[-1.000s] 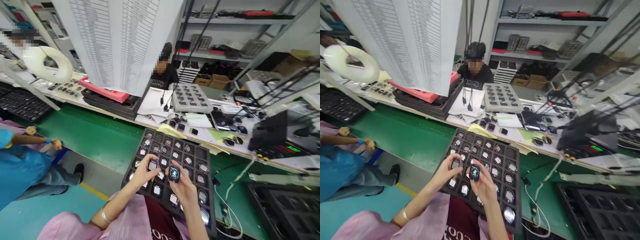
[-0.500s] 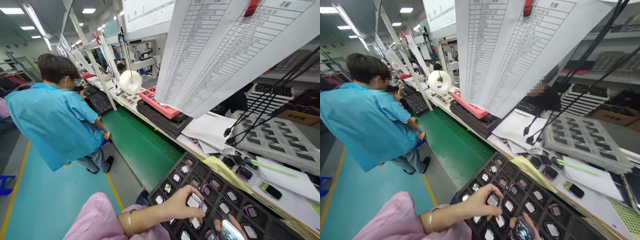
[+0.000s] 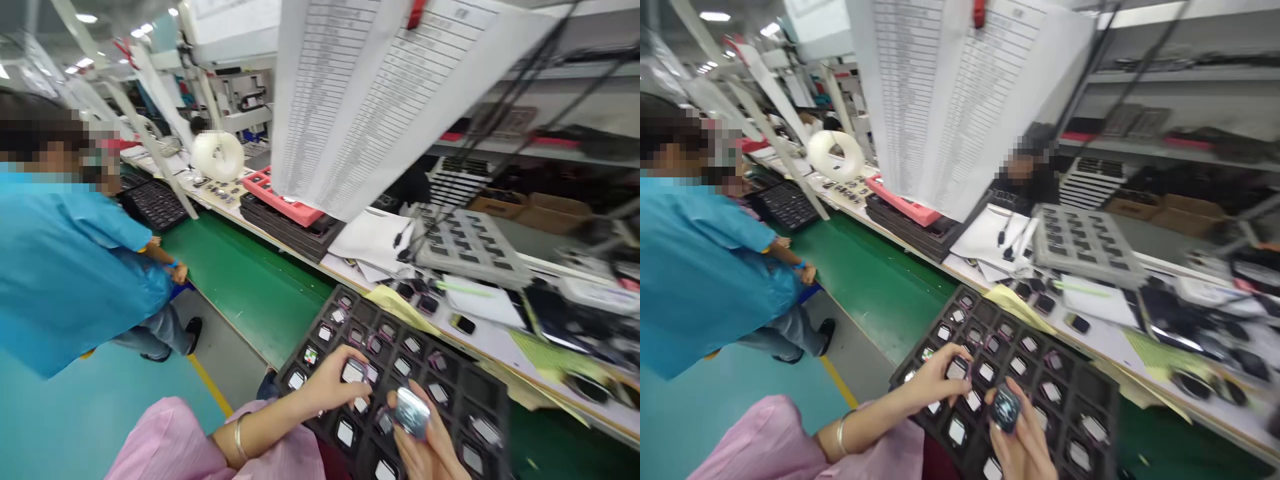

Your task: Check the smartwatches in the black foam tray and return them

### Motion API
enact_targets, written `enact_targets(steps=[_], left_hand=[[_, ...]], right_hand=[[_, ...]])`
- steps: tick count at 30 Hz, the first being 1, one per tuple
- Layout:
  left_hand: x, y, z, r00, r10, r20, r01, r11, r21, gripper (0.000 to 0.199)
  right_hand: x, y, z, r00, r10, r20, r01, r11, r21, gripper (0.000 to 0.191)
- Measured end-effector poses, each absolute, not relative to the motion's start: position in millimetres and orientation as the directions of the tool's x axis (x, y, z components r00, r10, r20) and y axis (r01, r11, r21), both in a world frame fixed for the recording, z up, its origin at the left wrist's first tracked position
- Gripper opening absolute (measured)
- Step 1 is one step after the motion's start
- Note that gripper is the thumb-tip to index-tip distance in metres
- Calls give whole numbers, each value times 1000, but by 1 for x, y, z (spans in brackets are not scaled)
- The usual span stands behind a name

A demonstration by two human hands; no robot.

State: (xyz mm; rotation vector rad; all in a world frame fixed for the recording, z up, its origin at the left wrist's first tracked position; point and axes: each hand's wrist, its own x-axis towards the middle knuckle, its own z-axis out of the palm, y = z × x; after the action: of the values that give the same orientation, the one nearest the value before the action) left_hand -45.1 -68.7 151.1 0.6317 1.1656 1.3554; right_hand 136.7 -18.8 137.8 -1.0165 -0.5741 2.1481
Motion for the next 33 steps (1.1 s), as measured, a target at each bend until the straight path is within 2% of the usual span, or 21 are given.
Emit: enact_targets(steps=[4,13,18,22,25,33], left_hand=[[-42,-76,156,-171,950,-262,-396,177,901,44],[-38,-84,159,-67,968,-240,-399,195,896,47],[-40,-86,163,-45,974,-223,-410,186,893,46],[-45,-89,167,-36,970,-241,-412,205,888,42],[-50,-91,170,-28,969,-246,-420,212,882,37],[-52,-98,170,20,970,-242,-418,229,879,32]], right_hand=[[129,-27,146,-490,785,-378,-488,-607,-628,42],[133,-36,148,-510,823,-252,-521,-528,-670,37],[135,-38,148,-543,810,-220,-480,-515,-710,39],[136,-40,155,-597,770,-225,-379,-518,-767,47],[138,-43,160,-630,747,-212,-325,-501,-802,43],[140,-54,160,-559,821,-114,-330,-346,-878,55]])
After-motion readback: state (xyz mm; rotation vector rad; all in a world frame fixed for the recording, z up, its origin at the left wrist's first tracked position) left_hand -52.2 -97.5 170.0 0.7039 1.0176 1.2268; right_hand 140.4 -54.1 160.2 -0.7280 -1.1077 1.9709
